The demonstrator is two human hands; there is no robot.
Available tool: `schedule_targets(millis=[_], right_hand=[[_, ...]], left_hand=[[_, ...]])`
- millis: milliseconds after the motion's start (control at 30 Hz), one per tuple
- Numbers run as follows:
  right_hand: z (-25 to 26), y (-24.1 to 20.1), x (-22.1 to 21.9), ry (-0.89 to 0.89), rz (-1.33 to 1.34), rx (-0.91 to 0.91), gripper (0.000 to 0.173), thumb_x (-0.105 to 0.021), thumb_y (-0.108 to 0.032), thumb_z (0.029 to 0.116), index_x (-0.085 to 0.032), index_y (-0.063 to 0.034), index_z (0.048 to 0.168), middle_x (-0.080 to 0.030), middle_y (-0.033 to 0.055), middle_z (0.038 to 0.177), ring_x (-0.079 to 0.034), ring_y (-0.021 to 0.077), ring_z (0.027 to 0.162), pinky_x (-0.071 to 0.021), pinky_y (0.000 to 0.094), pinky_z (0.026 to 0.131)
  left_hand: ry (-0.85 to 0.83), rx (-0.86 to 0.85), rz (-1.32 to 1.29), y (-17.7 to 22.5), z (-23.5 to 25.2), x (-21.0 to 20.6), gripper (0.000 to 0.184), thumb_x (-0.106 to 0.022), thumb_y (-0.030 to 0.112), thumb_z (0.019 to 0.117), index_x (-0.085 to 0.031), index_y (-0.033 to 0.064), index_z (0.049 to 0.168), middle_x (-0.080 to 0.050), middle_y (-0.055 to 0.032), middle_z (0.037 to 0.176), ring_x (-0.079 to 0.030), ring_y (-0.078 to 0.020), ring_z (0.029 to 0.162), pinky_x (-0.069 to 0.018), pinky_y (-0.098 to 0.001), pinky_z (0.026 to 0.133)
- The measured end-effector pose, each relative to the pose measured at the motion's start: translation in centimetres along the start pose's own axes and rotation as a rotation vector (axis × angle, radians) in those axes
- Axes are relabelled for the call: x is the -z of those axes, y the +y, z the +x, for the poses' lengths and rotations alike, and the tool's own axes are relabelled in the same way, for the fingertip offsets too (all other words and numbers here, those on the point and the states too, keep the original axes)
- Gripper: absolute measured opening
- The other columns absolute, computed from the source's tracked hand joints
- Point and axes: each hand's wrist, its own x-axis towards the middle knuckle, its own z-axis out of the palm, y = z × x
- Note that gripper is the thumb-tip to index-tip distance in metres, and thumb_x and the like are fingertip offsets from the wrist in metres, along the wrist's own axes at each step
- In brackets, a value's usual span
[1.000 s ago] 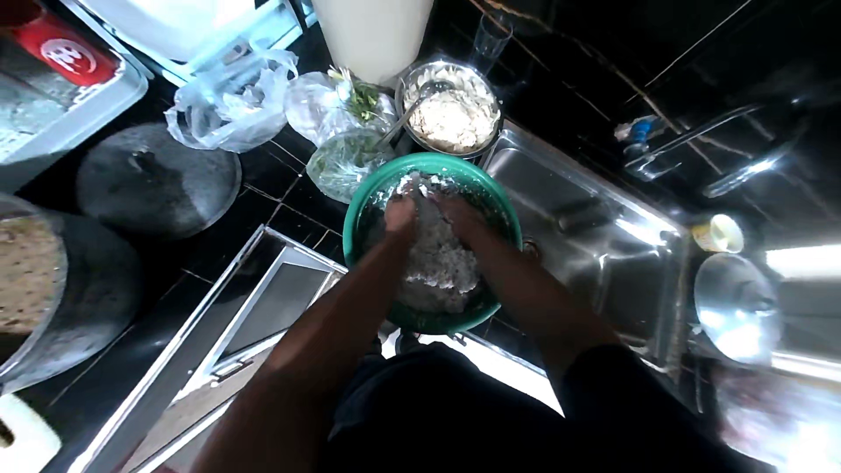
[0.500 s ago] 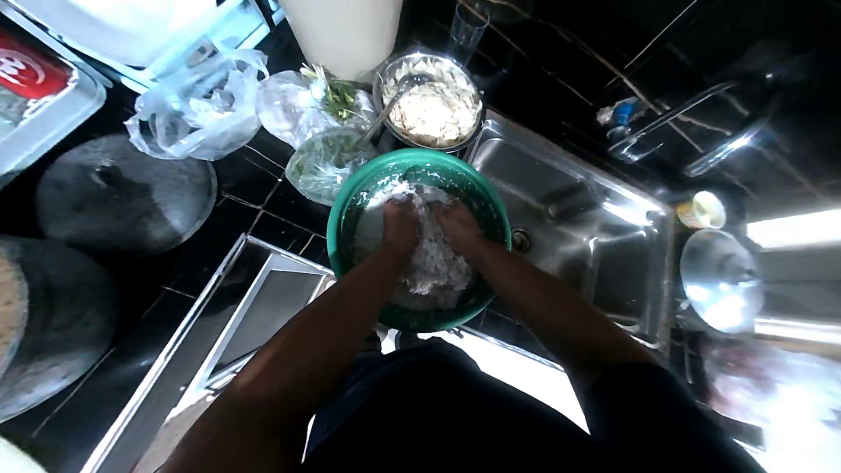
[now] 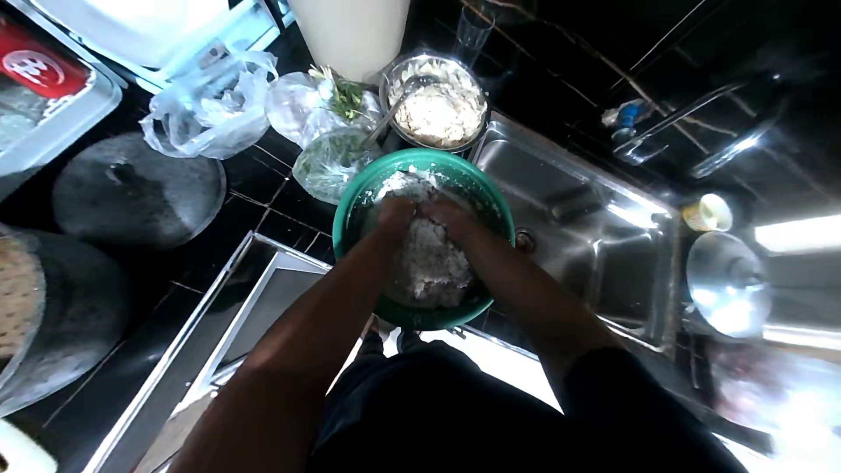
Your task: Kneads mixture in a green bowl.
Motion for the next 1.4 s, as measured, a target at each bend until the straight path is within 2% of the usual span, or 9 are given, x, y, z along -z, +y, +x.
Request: schedule_targets(millis=[333, 533, 700, 800, 867, 967, 1133, 1300, 1400], right_hand=[[-3.5, 1.0, 1.8, 0.111, -0.218, 0.122, 0.047, -0.056, -0.023, 0.1061, -0.048, 0.0017, 0.145, -0.058, 0.0244, 0.139, -0.057, 0.0325, 0.127, -0.0461, 0.0495, 0.108], [-4.3, -0.2, 2.7, 0.019, -0.263, 0.147, 0.042, -0.055, -0.028, 0.1068, -0.057, 0.004, 0.134, -0.062, 0.0233, 0.13, -0.06, 0.0307, 0.12, -0.0473, 0.0482, 0.105], [-0.7, 0.4, 5.9, -0.054, -0.638, 0.235, 0.052, -0.07, -0.028, 0.0985, -0.058, 0.0004, 0.14, -0.061, 0.0259, 0.136, -0.058, 0.0388, 0.127, -0.0436, 0.0566, 0.11], [2.0, 2.1, 4.4, 0.104, -0.47, 0.317, 0.046, -0.05, -0.027, 0.1092, -0.051, -0.0051, 0.149, -0.052, 0.0172, 0.152, -0.046, 0.0294, 0.144, -0.0332, 0.046, 0.121], [2.8, 2.4, 2.3, 0.117, -0.291, 0.304, 0.045, -0.037, -0.02, 0.1126, -0.043, -0.0041, 0.155, -0.043, 0.0154, 0.16, -0.037, 0.0254, 0.15, -0.0267, 0.0403, 0.125], [3.2, 2.4, 0.3, 0.17, 0.14, 0.103, 0.045, -0.037, -0.031, 0.1128, -0.051, -0.0022, 0.145, -0.056, 0.016, 0.144, -0.053, 0.0228, 0.131, -0.042, 0.041, 0.111], [0.2, 3.2, 1.1, 0.133, 0.221, 0.04, 0.037, -0.053, -0.03, 0.1069, -0.056, -0.0084, 0.137, -0.064, 0.0103, 0.123, -0.062, 0.0177, 0.106, -0.0531, 0.0375, 0.09], [-2.4, 2.7, 2.7, 0.133, 0.111, 0.061, 0.039, -0.061, -0.019, 0.1029, -0.053, -0.0042, 0.138, -0.065, 0.0134, 0.114, -0.063, 0.017, 0.096, -0.0551, 0.0353, 0.084], [-3.1, 2.1, 2.5, 0.156, -0.09, 0.069, 0.046, -0.06, -0.024, 0.1043, -0.049, -0.0029, 0.144, -0.064, 0.0204, 0.126, -0.064, 0.0267, 0.109, -0.0531, 0.0447, 0.095]], left_hand=[[0.102, 0.013, -0.228, 0.3, -3.5, 0.5, 0.036, -0.047, 0.017, 0.1103, -0.054, -0.0099, 0.133, -0.06, -0.0307, 0.129, -0.059, -0.0405, 0.121, -0.0455, -0.0559, 0.105], [-0.166, -0.005, 0.018, -0.1, -3.4, 3.2, 0.047, -0.047, 0.034, 0.1107, -0.062, -0.0094, 0.121, -0.064, -0.0295, 0.119, -0.062, -0.0411, 0.112, -0.0465, -0.0611, 0.099], [0.055, -0.028, -0.068, -1.6, -1.2, 3.3, 0.046, -0.045, 0.031, 0.1114, -0.054, -0.0038, 0.14, -0.055, -0.0302, 0.141, -0.052, -0.0449, 0.133, -0.0394, -0.0621, 0.111], [0.248, 0.112, -0.341, -0.9, 1.7, 0.0, 0.048, -0.038, 0.033, 0.1131, -0.054, -0.0022, 0.141, -0.057, -0.028, 0.14, -0.053, -0.0404, 0.132, -0.04, -0.0573, 0.111], [0.277, -0.031, -0.175, -0.2, 2.0, -2.2, 0.043, -0.032, 0.018, 0.1138, -0.047, -0.0074, 0.146, -0.05, -0.0283, 0.148, -0.046, -0.0382, 0.142, -0.0346, -0.0497, 0.117], [0.372, -0.208, -0.05, 0.7, 2.5, -4.7, 0.045, -0.042, 0.016, 0.11, -0.047, -0.0063, 0.149, -0.042, -0.0316, 0.154, -0.038, -0.0456, 0.146, -0.0288, -0.057, 0.121], [0.53, -0.246, -0.296, 1.5, 1.1, -4.7, 0.037, -0.055, 0.008, 0.1027, -0.059, -0.0089, 0.135, -0.056, -0.0303, 0.14, -0.052, -0.0404, 0.135, -0.0399, -0.0504, 0.116], [0.345, -0.242, -0.276, 1.5, -1.2, -2.8, 0.045, -0.055, 0.008, 0.1037, -0.047, -0.0088, 0.145, -0.057, -0.0316, 0.139, -0.057, -0.0426, 0.13, -0.0442, -0.0545, 0.112], [0.324, -0.163, -0.326, 1.9, -1.5, -2.3, 0.041, -0.053, 0.007, 0.1046, -0.049, -0.0095, 0.142, -0.06, -0.0304, 0.134, -0.059, -0.0389, 0.128, -0.0443, -0.0511, 0.111]])
